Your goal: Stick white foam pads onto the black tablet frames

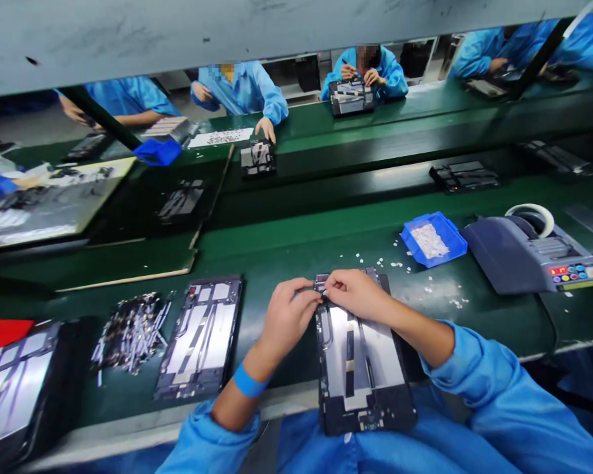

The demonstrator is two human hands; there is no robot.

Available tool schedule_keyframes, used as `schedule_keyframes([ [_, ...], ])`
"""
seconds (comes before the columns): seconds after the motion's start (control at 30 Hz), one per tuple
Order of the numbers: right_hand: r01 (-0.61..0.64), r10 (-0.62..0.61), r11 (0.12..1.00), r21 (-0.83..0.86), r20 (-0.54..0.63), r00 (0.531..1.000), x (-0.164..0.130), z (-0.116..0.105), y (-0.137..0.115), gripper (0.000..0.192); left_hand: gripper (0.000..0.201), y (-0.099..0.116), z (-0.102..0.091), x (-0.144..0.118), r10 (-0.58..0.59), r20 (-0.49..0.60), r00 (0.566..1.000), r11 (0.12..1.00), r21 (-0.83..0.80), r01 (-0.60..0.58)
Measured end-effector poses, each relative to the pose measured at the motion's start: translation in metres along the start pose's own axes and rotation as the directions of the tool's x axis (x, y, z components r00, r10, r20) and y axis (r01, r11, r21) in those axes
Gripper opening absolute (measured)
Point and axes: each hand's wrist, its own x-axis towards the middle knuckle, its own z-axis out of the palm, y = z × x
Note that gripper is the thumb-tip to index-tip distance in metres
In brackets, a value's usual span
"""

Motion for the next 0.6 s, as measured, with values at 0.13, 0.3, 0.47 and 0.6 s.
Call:
schedule_keyframes([
  [0.13, 0.037, -0.039, 0.998, -0.056, -0.024, 0.999, -0.008, 0.001, -0.001, 0.012, 0.03, 0.019, 0.006, -0.012, -0.325, 0.038, 0.945, 0.912, -0.25, 0.324],
  [0.3, 0.112, -0.162, 0.94, -0.321, -0.132, 0.978, -0.016, 0.008, -0.004, 0.008, 0.019, 0.034, 0.015, -0.008, -0.527, 0.087, 0.845, 0.77, -0.371, 0.519],
  [0.47, 0.264, -0.377, 0.744, -0.613, -0.059, 0.924, -0.028, 0.016, 0.0, 0.018, 0.018, 0.036, 0.019, -0.012, -0.566, 0.036, 0.824, 0.753, -0.385, 0.534],
  [0.6, 0.316, -0.407, 0.707, -0.633, 0.002, 0.913, -0.031, 0.015, 0.003, 0.016, 0.014, 0.036, 0.016, -0.021, -0.383, -0.086, 0.92, 0.918, -0.148, 0.368],
])
